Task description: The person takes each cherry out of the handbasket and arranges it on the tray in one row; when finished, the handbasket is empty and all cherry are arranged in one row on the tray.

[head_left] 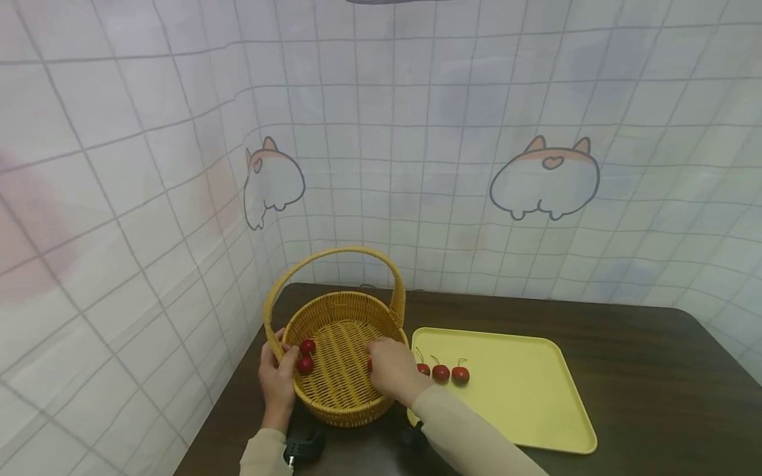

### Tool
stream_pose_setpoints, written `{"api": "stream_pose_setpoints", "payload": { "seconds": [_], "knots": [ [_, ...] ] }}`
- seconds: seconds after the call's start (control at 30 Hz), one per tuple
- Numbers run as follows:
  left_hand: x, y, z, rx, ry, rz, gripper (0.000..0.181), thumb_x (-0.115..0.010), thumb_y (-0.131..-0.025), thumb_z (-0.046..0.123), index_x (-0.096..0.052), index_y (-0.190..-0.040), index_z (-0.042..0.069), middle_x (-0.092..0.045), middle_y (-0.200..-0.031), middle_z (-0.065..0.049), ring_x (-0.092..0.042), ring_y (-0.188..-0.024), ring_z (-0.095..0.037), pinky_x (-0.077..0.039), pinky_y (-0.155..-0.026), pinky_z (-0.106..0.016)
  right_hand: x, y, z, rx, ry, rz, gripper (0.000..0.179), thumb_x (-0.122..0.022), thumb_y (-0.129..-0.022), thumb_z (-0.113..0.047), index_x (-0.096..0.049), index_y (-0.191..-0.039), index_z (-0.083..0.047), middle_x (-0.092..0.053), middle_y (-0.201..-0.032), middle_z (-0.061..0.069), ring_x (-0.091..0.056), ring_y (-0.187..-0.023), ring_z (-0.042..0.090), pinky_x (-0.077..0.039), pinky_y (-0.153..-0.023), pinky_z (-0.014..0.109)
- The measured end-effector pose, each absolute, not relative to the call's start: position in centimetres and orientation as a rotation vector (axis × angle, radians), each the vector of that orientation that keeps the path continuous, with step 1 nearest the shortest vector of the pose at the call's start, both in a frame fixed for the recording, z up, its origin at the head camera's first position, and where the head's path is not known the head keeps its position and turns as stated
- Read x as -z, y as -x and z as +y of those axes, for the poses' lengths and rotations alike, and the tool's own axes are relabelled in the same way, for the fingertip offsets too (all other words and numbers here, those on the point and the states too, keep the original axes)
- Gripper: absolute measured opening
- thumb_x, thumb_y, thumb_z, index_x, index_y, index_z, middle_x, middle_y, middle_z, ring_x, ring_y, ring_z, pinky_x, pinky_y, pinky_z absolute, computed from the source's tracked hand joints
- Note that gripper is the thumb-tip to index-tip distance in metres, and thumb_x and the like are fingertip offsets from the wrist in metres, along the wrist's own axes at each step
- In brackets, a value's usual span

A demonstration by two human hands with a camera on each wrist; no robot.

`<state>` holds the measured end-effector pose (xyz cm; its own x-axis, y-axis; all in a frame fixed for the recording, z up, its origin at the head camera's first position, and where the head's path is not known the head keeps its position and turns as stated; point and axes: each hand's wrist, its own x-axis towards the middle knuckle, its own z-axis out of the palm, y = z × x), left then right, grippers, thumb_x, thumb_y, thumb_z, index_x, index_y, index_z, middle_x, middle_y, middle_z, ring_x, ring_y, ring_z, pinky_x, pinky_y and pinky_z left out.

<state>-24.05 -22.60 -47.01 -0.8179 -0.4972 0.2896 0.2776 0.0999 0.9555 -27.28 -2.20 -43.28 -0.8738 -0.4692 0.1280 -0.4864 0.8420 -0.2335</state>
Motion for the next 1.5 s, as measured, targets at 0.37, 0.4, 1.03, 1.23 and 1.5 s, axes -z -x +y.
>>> {"api": "stream_pose_setpoints", "payload": {
  "seconds": [0.37, 0.4, 1.03, 1.23, 1.5],
  "knots": [
    [47.3, 24.2, -22.6, 1.755, -0.19, -1.83, 0.034, -0.056, -0.095, 0.003, -0.054, -0.125, -0.011, -0.048, -0.113, -0.025, -0.05, -0.095, -0.011, -0.043, -0.077, -0.012, 44.2, 28.2, -2.8, -0.332, -0.745, -2.965, 0.016, -0.071, -0.08, -0.008, -0.06, -0.069, -0.013, -0.056, -0.068, -0.001, -0.049, -0.059, 0.013, -0.045, -0.053, 0.031],
    [47.3, 24.3, -22.7, 1.752, -0.19, -1.83, 0.033, -0.056, -0.095, 0.003, -0.055, -0.125, -0.011, -0.048, -0.113, -0.025, -0.05, -0.094, -0.01, -0.042, -0.076, -0.012, 44.3, 28.3, -2.7, -0.355, -0.76, -2.965, 0.016, -0.071, -0.079, -0.008, -0.06, -0.069, -0.014, -0.055, -0.067, -0.002, -0.048, -0.059, 0.012, -0.044, -0.053, 0.03],
    [47.1, 24.2, -22.6, 1.718, -0.195, -1.846, 0.034, -0.057, -0.095, 0.004, -0.056, -0.127, -0.008, -0.049, -0.111, -0.019, -0.049, -0.095, -0.009, -0.042, -0.077, -0.013, 44.4, 28.4, -2.6, -0.412, -0.899, -3.047, 0.021, -0.077, -0.078, -0.021, -0.075, -0.099, -0.02, -0.065, -0.085, -0.008, -0.058, -0.077, 0.013, -0.047, -0.064, 0.033],
    [47.1, 24.2, -22.7, 1.727, -0.198, -1.848, 0.037, -0.058, -0.095, 0.005, -0.054, -0.13, -0.007, -0.049, -0.11, -0.023, -0.049, -0.092, -0.008, -0.042, -0.075, -0.012, 44.4, 28.4, -2.5, -0.503, -0.86, -3.022, 0.022, -0.076, -0.08, -0.025, -0.067, -0.099, -0.018, -0.059, -0.081, -0.008, -0.052, -0.071, 0.011, -0.044, -0.061, 0.03],
    [47.0, 24.1, -22.6, 1.728, -0.201, -1.854, 0.035, -0.057, -0.096, 0.005, -0.055, -0.128, -0.007, -0.049, -0.12, -0.022, -0.049, -0.101, -0.018, -0.04, -0.079, -0.012, 44.7, 27.5, -1.6, -0.858, -0.85, -2.802, 0.034, -0.066, -0.088, -0.03, -0.064, -0.12, -0.02, -0.056, -0.109, -0.003, -0.052, -0.079, 0.009, -0.046, -0.067, 0.027]
  ]
}}
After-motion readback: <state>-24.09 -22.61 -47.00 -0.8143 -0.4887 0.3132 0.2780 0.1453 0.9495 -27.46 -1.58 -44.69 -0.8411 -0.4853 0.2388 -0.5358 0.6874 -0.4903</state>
